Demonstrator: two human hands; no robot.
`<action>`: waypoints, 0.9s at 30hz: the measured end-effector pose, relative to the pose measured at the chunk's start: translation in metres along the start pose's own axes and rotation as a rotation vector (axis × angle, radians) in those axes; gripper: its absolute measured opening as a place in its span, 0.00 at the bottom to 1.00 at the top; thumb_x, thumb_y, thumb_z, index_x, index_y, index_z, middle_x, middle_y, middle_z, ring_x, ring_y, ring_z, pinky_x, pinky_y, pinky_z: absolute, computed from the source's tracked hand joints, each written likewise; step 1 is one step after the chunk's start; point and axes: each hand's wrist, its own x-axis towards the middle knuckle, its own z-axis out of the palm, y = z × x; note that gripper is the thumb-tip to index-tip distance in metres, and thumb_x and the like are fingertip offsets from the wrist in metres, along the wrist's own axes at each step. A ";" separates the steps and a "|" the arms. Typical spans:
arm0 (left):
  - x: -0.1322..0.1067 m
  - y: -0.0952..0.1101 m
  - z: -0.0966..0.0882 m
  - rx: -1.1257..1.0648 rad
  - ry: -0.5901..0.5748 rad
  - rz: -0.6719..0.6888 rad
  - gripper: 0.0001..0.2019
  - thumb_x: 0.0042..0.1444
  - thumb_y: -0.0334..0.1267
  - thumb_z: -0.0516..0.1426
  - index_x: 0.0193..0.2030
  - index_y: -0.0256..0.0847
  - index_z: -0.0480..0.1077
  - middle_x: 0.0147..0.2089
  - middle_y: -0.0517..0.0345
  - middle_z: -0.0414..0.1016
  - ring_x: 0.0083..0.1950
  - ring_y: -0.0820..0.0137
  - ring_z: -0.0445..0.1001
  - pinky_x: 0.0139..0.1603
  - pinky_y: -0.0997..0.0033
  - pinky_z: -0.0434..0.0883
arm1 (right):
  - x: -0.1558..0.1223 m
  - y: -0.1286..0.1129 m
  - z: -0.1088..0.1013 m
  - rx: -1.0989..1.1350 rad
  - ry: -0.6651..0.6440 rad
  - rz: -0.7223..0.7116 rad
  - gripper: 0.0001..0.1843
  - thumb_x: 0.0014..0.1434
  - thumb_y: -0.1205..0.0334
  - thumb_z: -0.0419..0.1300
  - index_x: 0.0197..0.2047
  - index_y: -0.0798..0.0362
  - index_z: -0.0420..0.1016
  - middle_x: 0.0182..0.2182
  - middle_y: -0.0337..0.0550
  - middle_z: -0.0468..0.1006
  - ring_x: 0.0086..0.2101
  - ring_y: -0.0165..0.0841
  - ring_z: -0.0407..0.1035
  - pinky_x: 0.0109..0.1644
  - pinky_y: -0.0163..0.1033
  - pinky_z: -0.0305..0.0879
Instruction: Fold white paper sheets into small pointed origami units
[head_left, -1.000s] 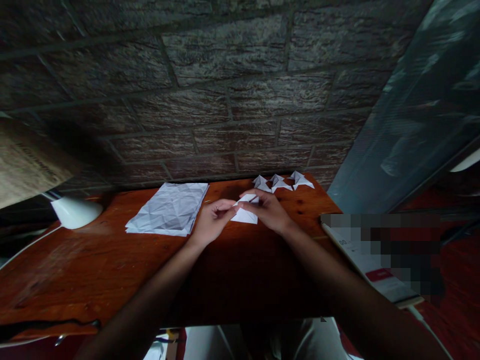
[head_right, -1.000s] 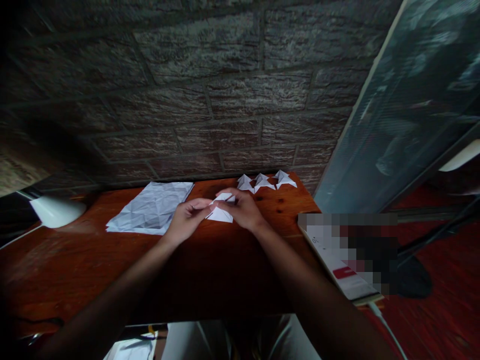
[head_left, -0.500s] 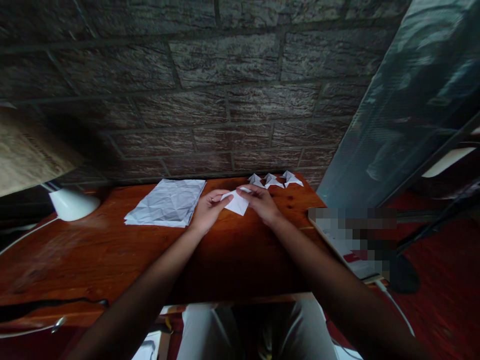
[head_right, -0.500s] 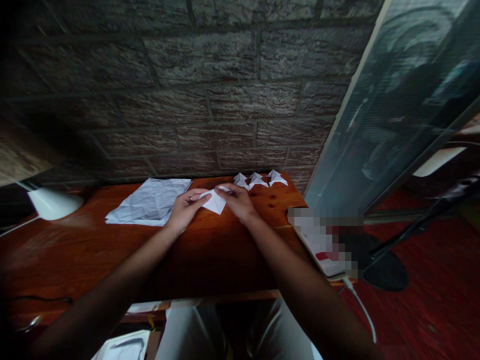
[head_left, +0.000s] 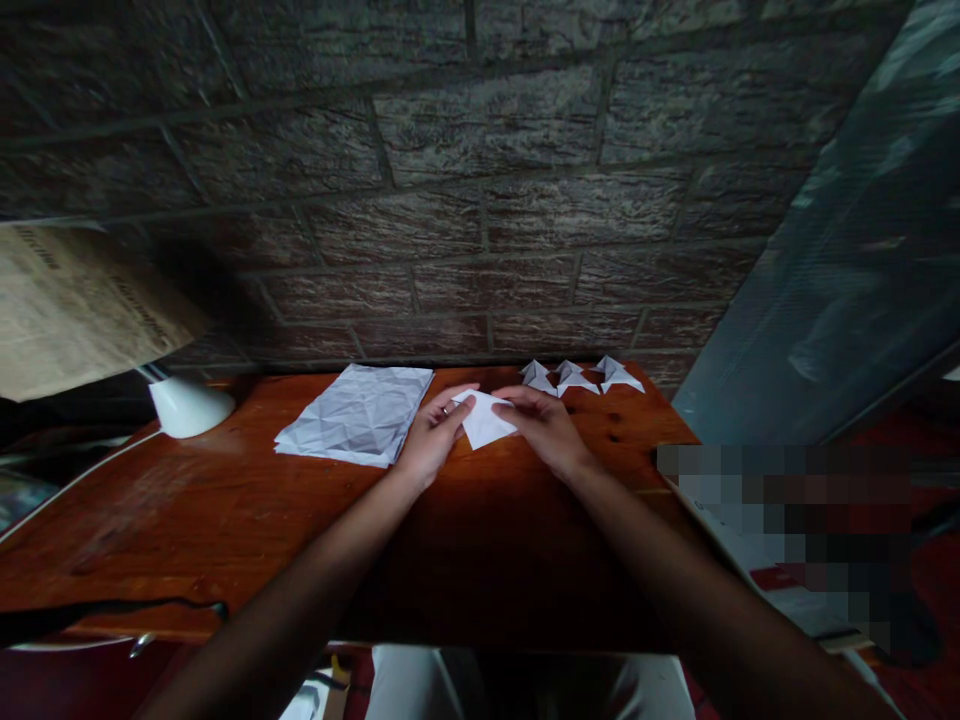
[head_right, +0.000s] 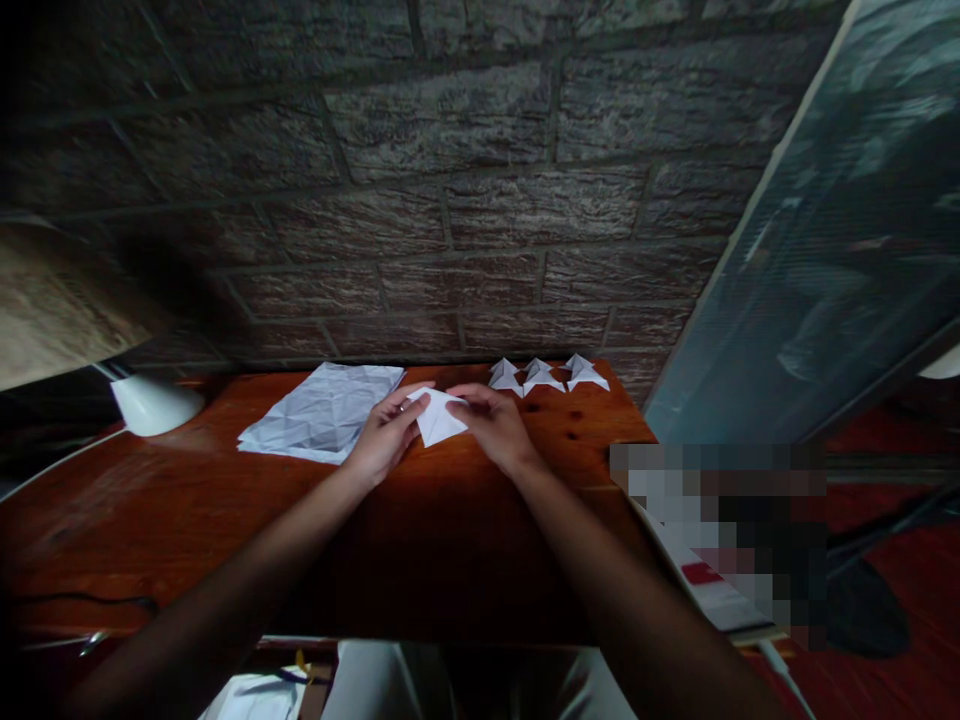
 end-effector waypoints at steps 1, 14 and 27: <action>0.000 0.001 0.001 -0.002 -0.008 -0.012 0.20 0.47 0.43 0.70 0.47 0.43 0.79 0.37 0.58 0.80 0.39 0.70 0.76 0.44 0.71 0.73 | 0.000 0.001 0.000 -0.001 0.000 -0.012 0.15 0.46 0.55 0.72 0.37 0.49 0.81 0.33 0.37 0.82 0.34 0.32 0.73 0.43 0.39 0.68; -0.001 0.001 0.002 -0.032 0.062 -0.073 0.20 0.43 0.42 0.71 0.45 0.42 0.78 0.29 0.64 0.75 0.32 0.76 0.73 0.37 0.76 0.69 | -0.001 0.006 0.003 -0.095 -0.031 -0.068 0.14 0.49 0.54 0.71 0.38 0.49 0.79 0.34 0.39 0.83 0.36 0.34 0.76 0.45 0.40 0.70; -0.001 0.003 0.007 -0.103 0.144 -0.128 0.22 0.37 0.41 0.74 0.40 0.39 0.77 0.31 0.63 0.77 0.30 0.76 0.73 0.33 0.77 0.69 | 0.000 0.010 0.006 -0.138 -0.012 -0.091 0.11 0.49 0.56 0.70 0.36 0.50 0.80 0.34 0.40 0.83 0.37 0.35 0.77 0.48 0.42 0.71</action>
